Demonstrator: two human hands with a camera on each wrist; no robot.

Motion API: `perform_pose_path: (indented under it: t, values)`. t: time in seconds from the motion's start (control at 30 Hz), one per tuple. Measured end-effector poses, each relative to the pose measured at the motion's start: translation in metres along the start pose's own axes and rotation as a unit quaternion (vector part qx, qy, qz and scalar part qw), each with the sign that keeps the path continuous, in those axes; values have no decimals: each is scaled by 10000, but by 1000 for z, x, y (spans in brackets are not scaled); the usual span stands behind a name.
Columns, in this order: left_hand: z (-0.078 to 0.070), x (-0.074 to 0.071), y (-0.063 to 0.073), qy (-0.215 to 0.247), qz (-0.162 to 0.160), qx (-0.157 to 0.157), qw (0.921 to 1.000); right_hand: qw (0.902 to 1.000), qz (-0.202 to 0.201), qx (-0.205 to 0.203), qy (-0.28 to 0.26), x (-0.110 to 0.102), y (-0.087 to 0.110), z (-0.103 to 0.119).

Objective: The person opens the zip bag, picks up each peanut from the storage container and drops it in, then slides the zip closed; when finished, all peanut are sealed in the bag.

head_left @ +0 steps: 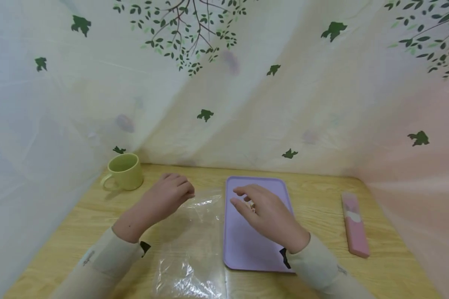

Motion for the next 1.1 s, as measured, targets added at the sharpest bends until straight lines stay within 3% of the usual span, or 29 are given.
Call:
perform_pose_path:
  t: [0.07, 0.13, 0.27, 0.5, 0.9, 1.0, 1.1]
  values:
    - [-16, -18, 1, -260, -609, 572, 9962, 9996, -6, -197, -215, -1, -5, 8]
    - [-31, -33, 3, -405, -1011, 981, 9892, 9987, -1, -365, -359, -2, -9, 14]
    - [-53, -50, 7, -584, -1174, 1381, 9817, 9959, 165, -591, -658, -3, -17, 23]
    - [-72, -63, 10, -849, -1033, 1493, 9797, 9907, 598, -674, -1016, -6, -18, 33]
    - [-82, -71, 11, -902, -1062, 1588, 9774, 9792, 46, -2003, -319, -8, -11, 50]
    - [-84, -73, 11, -985, -1086, 1630, 9757, 9794, 201, -1965, -430, -7, -12, 53]
    - [-85, -74, 11, -1030, -1130, 1665, 9741, 9831, 580, -1549, -782, -6, -14, 51]
Point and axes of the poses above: each hand's wrist, its own y-axis away from the middle knuckle, its own x-axis out of the palm, z = x × y, the point moved 5 cm from there along -y, towards the middle knuckle
